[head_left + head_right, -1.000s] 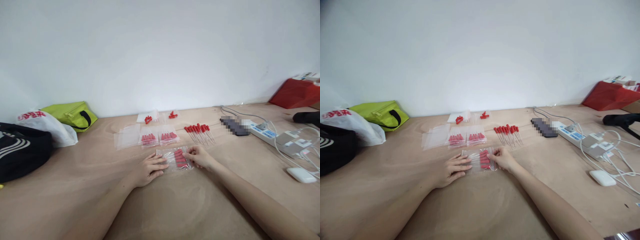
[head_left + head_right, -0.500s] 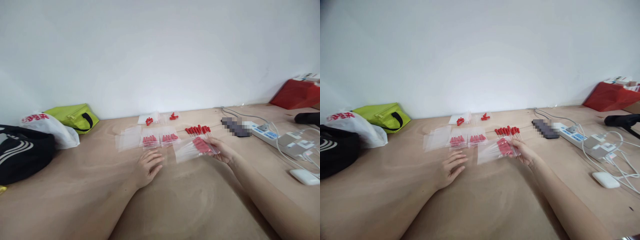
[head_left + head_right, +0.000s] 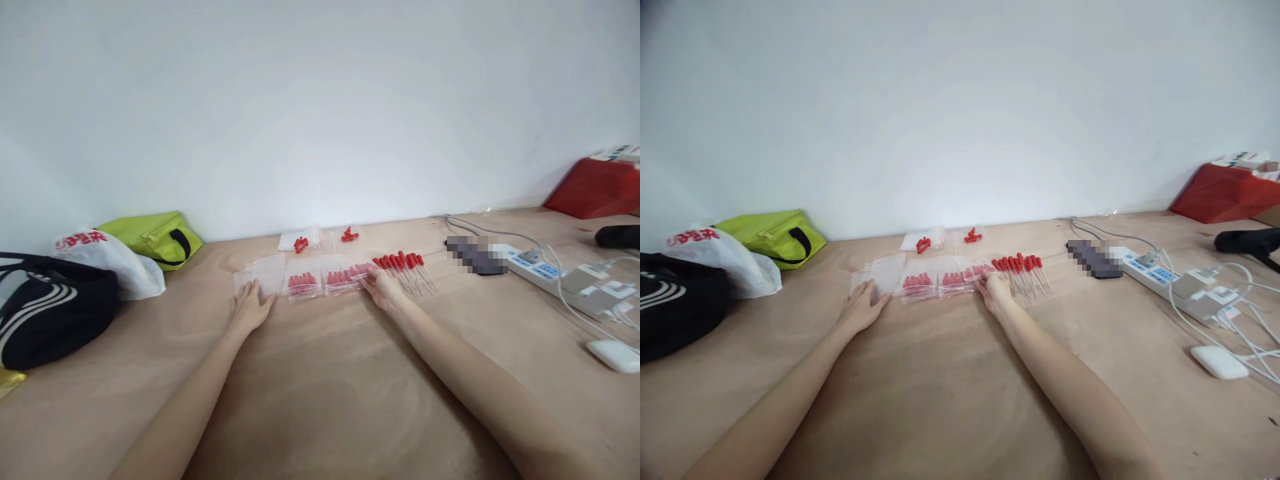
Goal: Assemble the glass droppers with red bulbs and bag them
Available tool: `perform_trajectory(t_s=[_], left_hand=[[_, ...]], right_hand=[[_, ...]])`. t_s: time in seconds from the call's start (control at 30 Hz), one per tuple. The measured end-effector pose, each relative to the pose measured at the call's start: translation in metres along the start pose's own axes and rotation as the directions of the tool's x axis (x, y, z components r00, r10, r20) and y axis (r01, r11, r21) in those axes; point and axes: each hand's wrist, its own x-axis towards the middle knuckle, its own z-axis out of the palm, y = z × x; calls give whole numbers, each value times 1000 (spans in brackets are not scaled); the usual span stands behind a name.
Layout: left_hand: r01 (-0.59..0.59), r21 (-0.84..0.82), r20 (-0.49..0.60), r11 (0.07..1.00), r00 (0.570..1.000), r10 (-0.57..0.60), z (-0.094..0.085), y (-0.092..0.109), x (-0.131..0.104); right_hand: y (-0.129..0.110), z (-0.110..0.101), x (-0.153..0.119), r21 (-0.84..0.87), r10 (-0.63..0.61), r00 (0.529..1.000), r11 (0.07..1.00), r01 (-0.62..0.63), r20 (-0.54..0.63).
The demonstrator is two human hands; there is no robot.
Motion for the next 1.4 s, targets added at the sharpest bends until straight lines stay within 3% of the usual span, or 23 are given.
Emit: perform_trajectory(t_s=[0.17, 0.27, 0.37, 0.4, 0.43, 0.5, 0.57, 0.6, 0.63, 0.7, 0.73, 0.8, 0.87, 0.93, 1.07, 1.2, 1.33, 1.4], left_hand=[[-34, 6, -14, 999, 999, 34, 0, 0, 0], [30, 2, -54, 1000, 998, -30, -4, 0, -3], [102, -62, -234, 993, 966, -113, -14, -1, -8], [39, -121, -355, 992, 932, -80, -17, 0, -12], [-104, -170, -466, 980, 885, 13, -20, 3, -17], [-511, -177, -559, 841, 756, 342, -25, 13, -31], [-829, -136, -459, 542, 538, 707, -27, 27, -46], [-898, -142, -388, 417, 438, 811, -26, 35, -54], [-930, -150, -315, 337, 368, 875, -26, 42, -60], [-940, -198, -174, 276, 311, 934, -24, 54, -68], [-930, -230, -104, 288, 318, 942, -24, 58, -71], [-886, -288, 11, 363, 376, 927, -25, 62, -74], [-835, -324, 73, 445, 447, 892, -28, 64, -79], [-805, -347, 95, 481, 480, 872, -30, 67, -87], [-799, -371, 172, 473, 441, 881, -27, 77, -103], [-796, -366, 211, 482, 434, 876, -21, 83, -101], [-782, -373, 199, 499, 458, 867, -18, 83, -91], [-776, -382, 183, 502, 468, 864, -18, 83, -88]], right_hand=[[-6, -19, -21, -91, 106, 994, 991, -103, 32], [-10, -33, -38, -141, 144, 986, 981, -132, 83], [-12, -47, -52, -181, 147, 974, 977, -115, 175], [-13, -51, -55, -196, 143, 967, 975, -101, 213], [-14, -55, -58, -212, 141, 958, 973, -88, 249], [-16, -61, -63, -243, 151, 939, 967, -75, 310], [-18, -66, -67, -277, 173, 918, 958, -72, 358], [-19, -68, -68, -293, 181, 908, 954, -68, 377], [-20, -70, -70, -310, 186, 901, 949, -61, 391], [-22, -73, -73, -353, 177, 901, 935, -28, 397], [-22, -74, -74, -384, 162, 904, 923, 2, 395], [-20, -76, -75, -451, 109, 907, 887, 96, 407], [-18, -77, -76, -497, 40, 898, 844, 204, 437], [-18, -80, -76, -538, -10, 892, 794, 282, 453], [-24, -86, -79, -722, 90, 889, 622, 302, 450], [-29, -88, -85, -784, 236, 831, 530, 324, 503], [-27, -83, -91, -738, 239, 765, 536, 410, 598], [-28, -81, -94, -716, 170, 743, 471, 515, 647]])
